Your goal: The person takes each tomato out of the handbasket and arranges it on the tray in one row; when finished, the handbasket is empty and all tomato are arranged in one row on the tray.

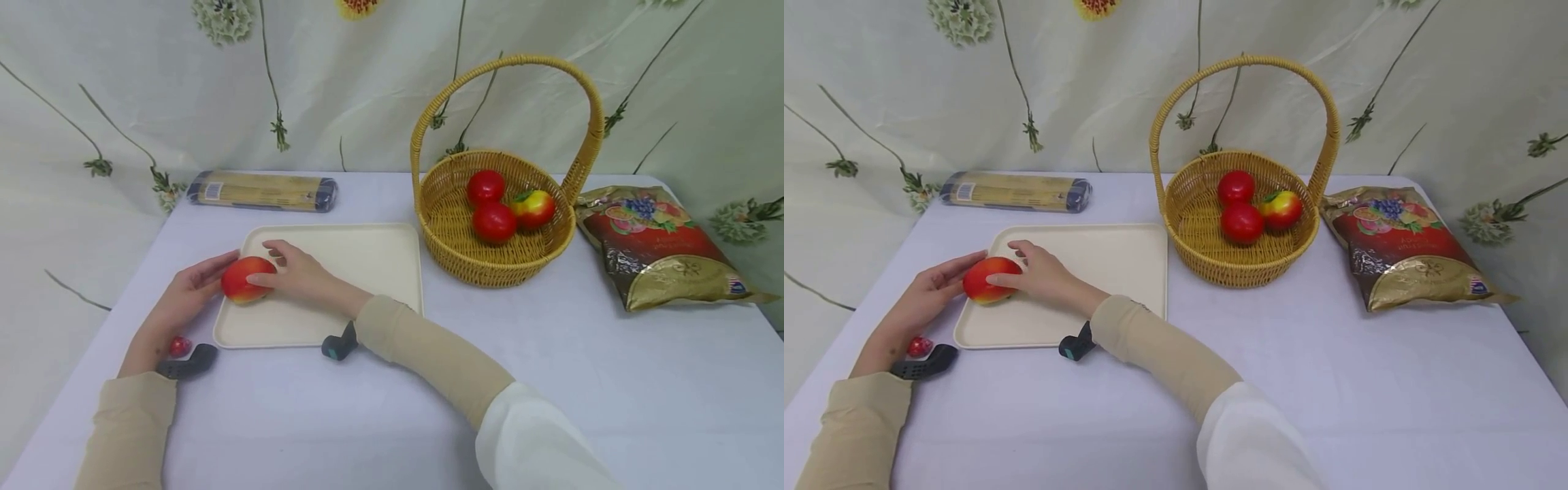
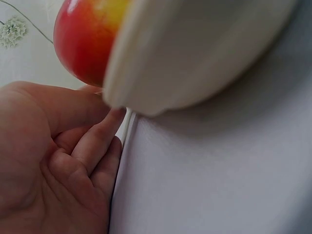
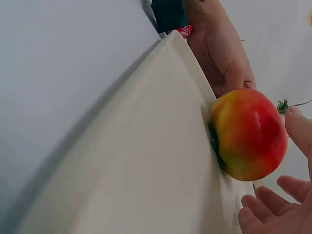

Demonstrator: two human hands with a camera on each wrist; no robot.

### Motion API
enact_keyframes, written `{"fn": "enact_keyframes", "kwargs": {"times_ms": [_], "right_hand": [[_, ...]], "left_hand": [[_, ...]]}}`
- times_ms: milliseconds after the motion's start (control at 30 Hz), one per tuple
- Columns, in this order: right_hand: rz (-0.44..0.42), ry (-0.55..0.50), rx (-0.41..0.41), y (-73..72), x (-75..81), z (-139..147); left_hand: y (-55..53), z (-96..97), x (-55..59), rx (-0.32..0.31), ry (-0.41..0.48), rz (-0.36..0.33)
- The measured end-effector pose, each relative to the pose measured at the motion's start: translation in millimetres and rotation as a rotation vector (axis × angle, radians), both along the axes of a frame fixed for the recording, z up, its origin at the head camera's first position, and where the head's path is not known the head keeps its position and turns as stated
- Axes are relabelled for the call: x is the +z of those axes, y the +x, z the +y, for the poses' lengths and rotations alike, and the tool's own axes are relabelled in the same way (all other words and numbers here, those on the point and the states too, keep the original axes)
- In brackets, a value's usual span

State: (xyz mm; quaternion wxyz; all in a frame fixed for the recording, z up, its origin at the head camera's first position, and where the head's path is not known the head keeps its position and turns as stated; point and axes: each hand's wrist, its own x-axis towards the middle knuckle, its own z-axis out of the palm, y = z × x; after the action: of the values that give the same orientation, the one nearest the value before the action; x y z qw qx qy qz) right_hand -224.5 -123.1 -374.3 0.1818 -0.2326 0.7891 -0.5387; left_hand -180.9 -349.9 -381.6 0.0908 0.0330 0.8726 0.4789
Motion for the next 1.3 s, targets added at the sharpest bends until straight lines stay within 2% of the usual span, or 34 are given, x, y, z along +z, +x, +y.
{"fn": "enact_keyframes", "kwargs": {"times_ms": [233, 567, 700, 867, 1100, 1300], "right_hand": [[0.062, -0.021, -0.005, -10.2, 15.6, 26], [0.119, -0.097, -0.047, -17.5, 40.4, 74], [0.147, -0.150, -0.072, -16.0, 51.8, 96], [0.223, -0.221, -0.101, -9.1, 64.4, 123], [0.303, -0.258, -0.165, 3.7, 85.4, 172], [0.334, -0.279, -0.246, 3.9, 97.1, 220]], "left_hand": [[0.4, -0.5, 1.0, 0.003, 0.026, 0.007], [-0.2, 2.1, 1.7, 0.032, 0.036, -0.062], [-0.5, 1.4, 1.0, 0.035, 0.032, -0.072], [-0.2, 1.6, 0.1, 0.037, 0.037, -0.075], [-0.3, 2.9, 0.7, 0.036, 0.041, -0.055], [-0.1, 2.7, 2.2, 0.037, 0.018, -0.064]]}}
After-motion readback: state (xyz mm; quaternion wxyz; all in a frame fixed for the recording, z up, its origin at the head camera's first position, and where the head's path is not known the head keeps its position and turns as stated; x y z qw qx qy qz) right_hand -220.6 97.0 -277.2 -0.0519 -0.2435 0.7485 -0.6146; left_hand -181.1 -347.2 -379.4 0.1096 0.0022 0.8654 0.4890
